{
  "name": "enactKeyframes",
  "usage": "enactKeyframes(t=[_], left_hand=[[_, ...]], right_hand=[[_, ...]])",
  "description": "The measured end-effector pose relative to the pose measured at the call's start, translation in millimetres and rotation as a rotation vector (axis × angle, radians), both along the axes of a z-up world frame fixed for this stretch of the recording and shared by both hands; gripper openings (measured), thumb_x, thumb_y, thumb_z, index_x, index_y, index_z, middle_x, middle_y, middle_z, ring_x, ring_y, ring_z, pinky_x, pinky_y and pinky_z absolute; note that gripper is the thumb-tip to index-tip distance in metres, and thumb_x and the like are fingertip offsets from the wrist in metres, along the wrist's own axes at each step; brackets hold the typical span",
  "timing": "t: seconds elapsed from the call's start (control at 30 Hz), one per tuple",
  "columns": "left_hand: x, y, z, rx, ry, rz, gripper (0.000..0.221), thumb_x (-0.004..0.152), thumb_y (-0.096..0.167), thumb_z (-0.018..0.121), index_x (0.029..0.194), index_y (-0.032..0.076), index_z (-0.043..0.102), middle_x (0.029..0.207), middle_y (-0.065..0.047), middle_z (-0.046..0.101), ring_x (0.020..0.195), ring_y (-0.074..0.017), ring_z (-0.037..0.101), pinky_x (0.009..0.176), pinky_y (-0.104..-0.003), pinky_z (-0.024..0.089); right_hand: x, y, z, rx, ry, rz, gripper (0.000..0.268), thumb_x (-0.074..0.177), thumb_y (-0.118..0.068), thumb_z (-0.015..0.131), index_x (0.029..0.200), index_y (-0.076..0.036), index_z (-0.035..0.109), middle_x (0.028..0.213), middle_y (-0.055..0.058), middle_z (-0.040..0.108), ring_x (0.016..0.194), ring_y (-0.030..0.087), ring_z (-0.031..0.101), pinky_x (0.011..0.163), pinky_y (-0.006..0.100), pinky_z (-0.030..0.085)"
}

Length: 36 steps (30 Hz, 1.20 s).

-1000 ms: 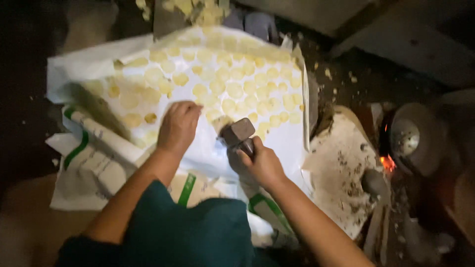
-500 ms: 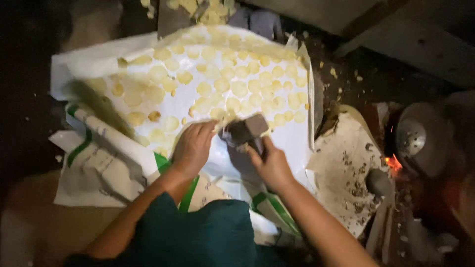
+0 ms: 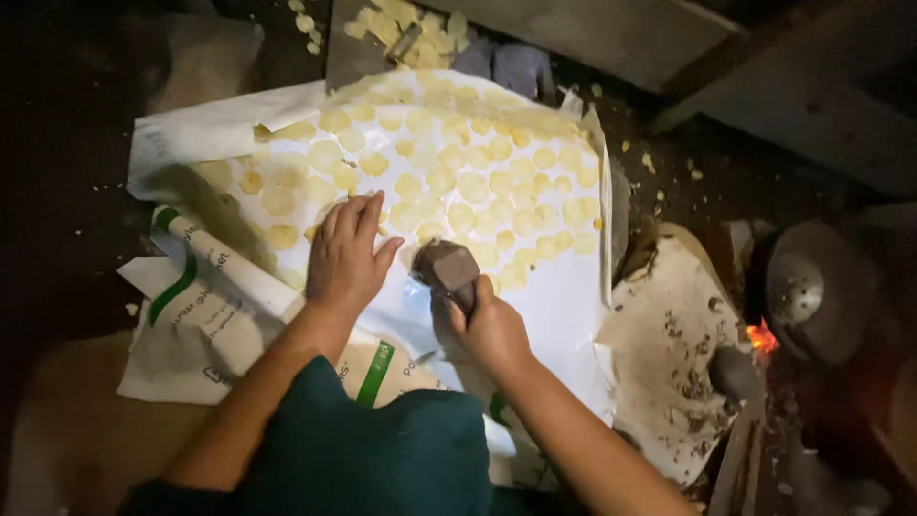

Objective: Flattening roasted nuts with a mallet on a stone block to create crackers

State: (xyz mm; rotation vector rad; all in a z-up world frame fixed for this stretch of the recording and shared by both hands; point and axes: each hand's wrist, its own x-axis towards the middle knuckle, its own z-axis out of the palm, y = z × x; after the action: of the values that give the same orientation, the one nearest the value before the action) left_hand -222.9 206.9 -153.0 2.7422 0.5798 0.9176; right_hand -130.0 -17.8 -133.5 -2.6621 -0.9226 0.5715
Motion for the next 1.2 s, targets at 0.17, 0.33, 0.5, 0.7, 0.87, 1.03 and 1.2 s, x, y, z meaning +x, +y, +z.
enactKeyframes(t=[0.17, 0.33, 0.5, 0.7, 0.87, 1.03, 1.2], left_hand=[[-1.2, 7.9, -31.7, -0.039, -0.035, -0.098, 0.024, 0.093, 0.021, 0.075, 0.117, 0.019, 0.073, 0.104, -0.001, 0.063, 0.102, -0.0253, 0.064, 0.085, -0.037, 0.053], [-13.4, 5.2, -5.1, -0.139, -0.085, -0.113, 0.019, 0.09, 0.012, 0.078, 0.108, 0.014, 0.073, 0.099, -0.005, 0.064, 0.095, -0.0279, 0.067, 0.081, -0.039, 0.055], [-8.8, 10.7, -7.6, -0.268, -0.122, -0.081, 0.016, 0.085, 0.011, 0.082, 0.097, 0.011, 0.072, 0.098, -0.006, 0.064, 0.093, -0.0311, 0.067, 0.082, -0.043, 0.054], [-7.5, -8.0, -1.0, -0.393, 0.101, -0.049, 0.019, 0.075, 0.033, 0.088, 0.09, 0.033, 0.076, 0.114, 0.005, 0.061, 0.12, -0.0257, 0.055, 0.1, -0.046, 0.041], [-13.0, -10.5, -2.0, -0.356, 0.138, -0.114, 0.015, 0.086, 0.04, 0.081, 0.096, 0.033, 0.072, 0.115, 0.005, 0.058, 0.122, -0.0232, 0.053, 0.103, -0.05, 0.035], [-22.2, 16.8, -8.9, -0.311, 0.188, -0.029, 0.018, 0.09, 0.023, 0.074, 0.108, 0.02, 0.072, 0.114, -0.005, 0.064, 0.114, -0.0308, 0.06, 0.096, -0.049, 0.047], [-14.5, 32.9, -31.0, -0.161, 0.009, -0.008, 0.029, 0.087, 0.014, 0.076, 0.113, 0.006, 0.065, 0.1, -0.016, 0.065, 0.093, -0.0379, 0.069, 0.081, -0.049, 0.055]], right_hand=[[15.1, 4.1, 31.6, -0.04, 0.169, 0.009, 0.046, 0.093, -0.049, 0.066, 0.116, -0.011, 0.052, 0.091, 0.028, 0.073, 0.096, 0.052, 0.07, 0.08, 0.061, 0.056], [3.9, 8.2, 62.8, 0.037, 0.095, -0.059, 0.048, 0.095, -0.046, 0.062, 0.121, -0.006, 0.052, 0.088, 0.033, 0.071, 0.091, 0.054, 0.071, 0.076, 0.061, 0.056], [8.4, 5.7, 13.9, -0.03, 0.04, 0.001, 0.054, 0.096, -0.046, 0.061, 0.128, -0.005, 0.048, 0.088, 0.031, 0.072, 0.088, 0.051, 0.073, 0.076, 0.06, 0.058], [5.9, 21.8, 110.4, 0.189, 0.155, -0.132, 0.038, 0.091, -0.047, 0.07, 0.098, -0.011, 0.058, 0.071, 0.025, 0.068, 0.08, 0.051, 0.07, 0.066, 0.054, 0.052], [-7.2, 40.1, 169.5, 0.946, -0.317, 0.223, 0.006, 0.08, -0.008, 0.067, 0.079, -0.005, 0.062, 0.068, 0.021, 0.06, 0.062, 0.042, 0.063, 0.063, 0.043, 0.051], [-11.4, 25.7, 0.7, 0.178, -0.091, 0.048, 0.041, 0.085, -0.04, 0.072, 0.091, -0.004, 0.054, 0.073, 0.027, 0.064, 0.074, 0.05, 0.068, 0.068, 0.057, 0.055], [-19.9, 34.7, 12.5, -0.157, 0.111, 0.046, 0.048, 0.098, -0.048, 0.055, 0.121, -0.007, 0.045, 0.094, 0.03, 0.072, 0.092, 0.051, 0.072, 0.079, 0.059, 0.057]])
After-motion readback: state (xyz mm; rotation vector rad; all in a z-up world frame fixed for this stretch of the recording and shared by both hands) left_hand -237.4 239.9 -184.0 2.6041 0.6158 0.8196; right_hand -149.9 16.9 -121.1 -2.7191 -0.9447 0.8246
